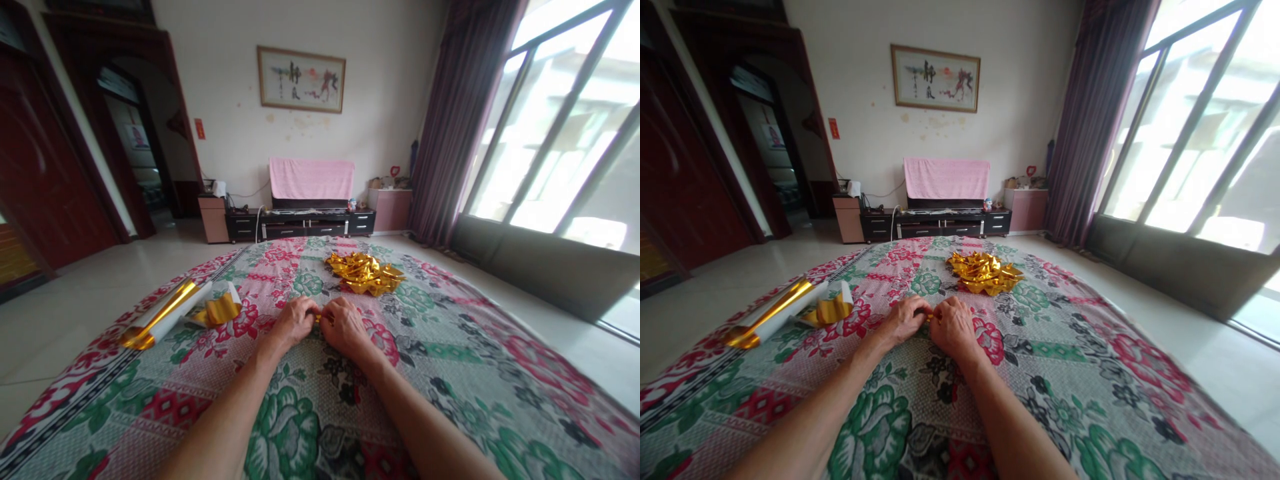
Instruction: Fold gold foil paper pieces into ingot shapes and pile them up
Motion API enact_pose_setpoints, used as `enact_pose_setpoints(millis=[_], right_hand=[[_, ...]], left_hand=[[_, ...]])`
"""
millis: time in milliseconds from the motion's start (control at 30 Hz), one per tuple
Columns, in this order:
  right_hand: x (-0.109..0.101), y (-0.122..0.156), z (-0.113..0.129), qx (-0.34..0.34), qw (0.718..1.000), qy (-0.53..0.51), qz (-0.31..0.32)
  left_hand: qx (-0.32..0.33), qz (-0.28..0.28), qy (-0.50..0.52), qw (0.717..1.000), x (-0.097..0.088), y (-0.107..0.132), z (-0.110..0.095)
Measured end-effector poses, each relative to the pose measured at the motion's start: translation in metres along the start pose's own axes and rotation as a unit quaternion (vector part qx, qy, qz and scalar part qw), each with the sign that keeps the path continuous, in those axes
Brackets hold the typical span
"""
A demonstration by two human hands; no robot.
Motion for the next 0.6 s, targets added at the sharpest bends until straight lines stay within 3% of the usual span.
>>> enact_pose_setpoints(millis=[600], right_hand=[[-0.0016, -0.0014, -0.0031, -0.011, 1.000, -0.016, 0.006]], left_hand=[[0.012, 0.001, 0.017, 1.000, 0.0007, -0.0008, -0.0005]])
Point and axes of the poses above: each hand's wrist, its own y-axis away from the middle knuckle, its own x-axis out of the palm, z = x × y, the point moved 1 cm from there along -y, towards the middle knuckle
